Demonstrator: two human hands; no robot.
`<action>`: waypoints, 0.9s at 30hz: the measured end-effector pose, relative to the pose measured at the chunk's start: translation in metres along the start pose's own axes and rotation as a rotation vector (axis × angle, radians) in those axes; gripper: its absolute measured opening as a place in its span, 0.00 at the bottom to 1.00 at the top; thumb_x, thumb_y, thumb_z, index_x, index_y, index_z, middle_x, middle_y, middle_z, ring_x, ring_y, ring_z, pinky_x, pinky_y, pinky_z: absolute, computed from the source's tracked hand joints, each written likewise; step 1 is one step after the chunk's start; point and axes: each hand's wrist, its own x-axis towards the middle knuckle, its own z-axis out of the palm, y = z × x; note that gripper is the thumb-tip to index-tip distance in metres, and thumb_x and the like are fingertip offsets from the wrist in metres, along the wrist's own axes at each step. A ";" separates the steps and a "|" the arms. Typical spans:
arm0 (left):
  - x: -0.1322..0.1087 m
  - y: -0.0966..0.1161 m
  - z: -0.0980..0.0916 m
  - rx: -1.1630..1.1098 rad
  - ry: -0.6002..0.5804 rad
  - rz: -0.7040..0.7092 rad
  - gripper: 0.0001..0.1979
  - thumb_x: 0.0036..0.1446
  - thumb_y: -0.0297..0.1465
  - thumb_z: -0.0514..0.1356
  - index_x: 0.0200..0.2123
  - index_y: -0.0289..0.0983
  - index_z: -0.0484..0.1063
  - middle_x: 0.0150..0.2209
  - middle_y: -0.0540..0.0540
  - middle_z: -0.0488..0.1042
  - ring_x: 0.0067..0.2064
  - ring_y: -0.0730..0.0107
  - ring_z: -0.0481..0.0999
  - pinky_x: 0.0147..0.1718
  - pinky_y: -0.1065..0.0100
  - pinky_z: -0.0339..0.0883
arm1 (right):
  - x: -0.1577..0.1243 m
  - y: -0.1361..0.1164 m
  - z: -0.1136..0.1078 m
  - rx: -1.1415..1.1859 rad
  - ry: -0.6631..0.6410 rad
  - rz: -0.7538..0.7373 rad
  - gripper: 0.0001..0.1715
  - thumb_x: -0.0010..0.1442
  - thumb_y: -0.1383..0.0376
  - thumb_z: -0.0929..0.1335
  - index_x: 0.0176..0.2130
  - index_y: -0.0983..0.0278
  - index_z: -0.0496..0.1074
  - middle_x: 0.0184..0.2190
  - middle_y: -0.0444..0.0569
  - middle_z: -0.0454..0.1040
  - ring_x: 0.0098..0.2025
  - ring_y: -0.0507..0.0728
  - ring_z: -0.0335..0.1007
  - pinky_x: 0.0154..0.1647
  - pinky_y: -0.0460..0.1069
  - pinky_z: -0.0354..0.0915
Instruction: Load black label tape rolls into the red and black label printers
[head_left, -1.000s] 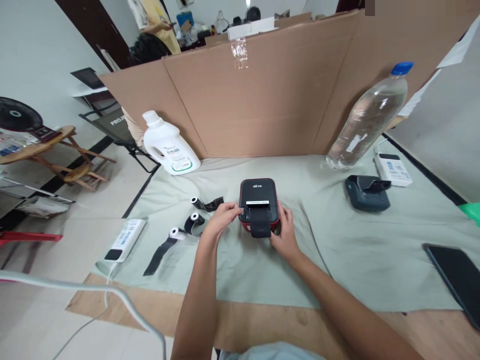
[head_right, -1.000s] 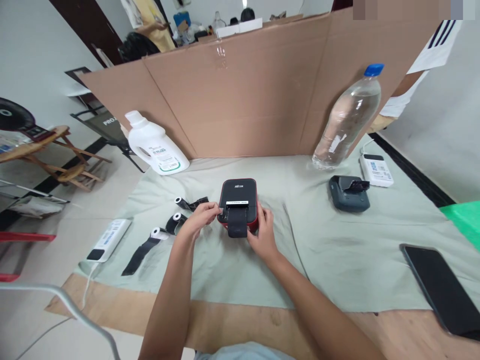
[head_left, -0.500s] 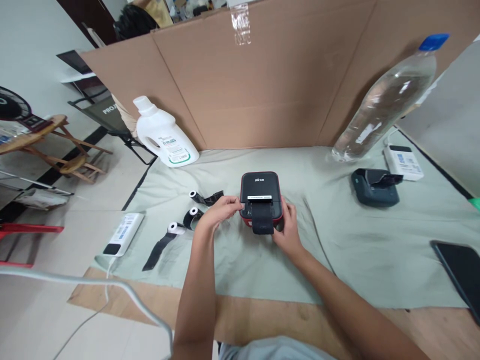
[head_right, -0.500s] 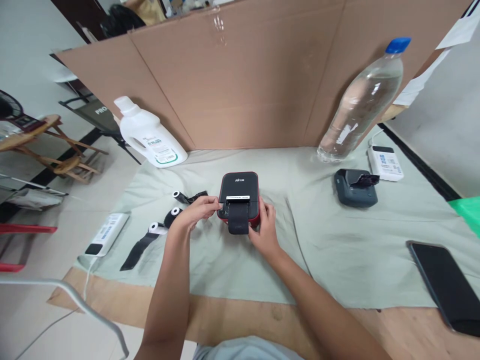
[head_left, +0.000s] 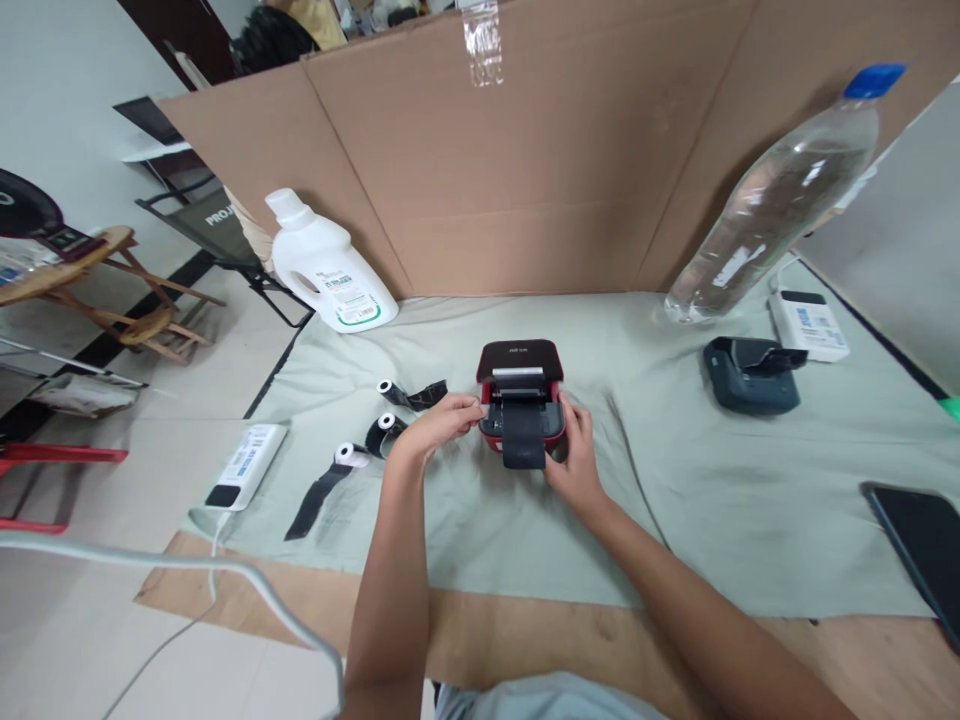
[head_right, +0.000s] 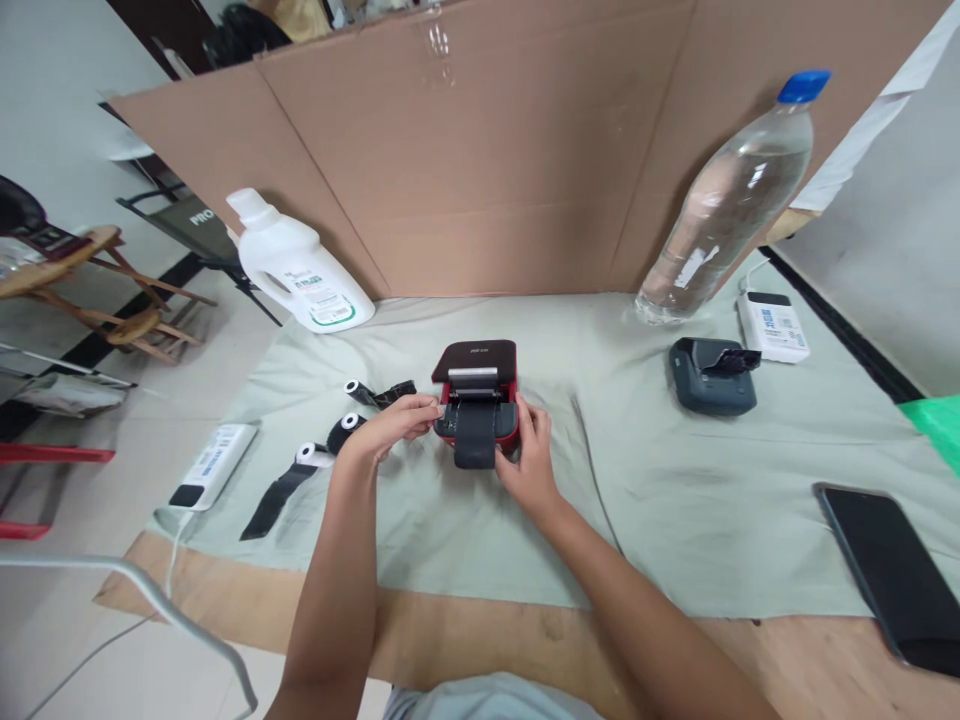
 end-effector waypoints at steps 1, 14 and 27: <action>0.000 -0.001 0.000 -0.003 -0.003 0.000 0.25 0.48 0.46 0.65 0.22 0.39 0.53 0.22 0.57 0.49 0.23 0.80 0.48 0.24 0.70 0.38 | 0.000 0.001 0.000 -0.002 0.006 0.000 0.46 0.63 0.53 0.69 0.72 0.56 0.50 0.55 0.56 0.60 0.60 0.66 0.61 0.63 0.65 0.63; -0.006 0.008 -0.003 0.273 0.101 0.144 0.20 0.55 0.44 0.61 0.21 0.38 0.59 0.21 0.55 0.56 0.25 0.75 0.55 0.26 0.69 0.48 | 0.001 0.001 0.000 -0.015 0.021 0.016 0.48 0.62 0.50 0.71 0.72 0.55 0.51 0.55 0.56 0.60 0.60 0.67 0.61 0.63 0.67 0.62; 0.045 0.032 -0.007 0.986 0.290 0.541 0.20 0.57 0.32 0.63 0.54 0.43 0.79 0.42 0.43 0.74 0.49 0.55 0.73 0.52 0.57 0.69 | 0.001 0.002 0.002 0.025 0.018 0.018 0.48 0.61 0.51 0.71 0.72 0.56 0.51 0.57 0.56 0.60 0.62 0.67 0.59 0.65 0.67 0.60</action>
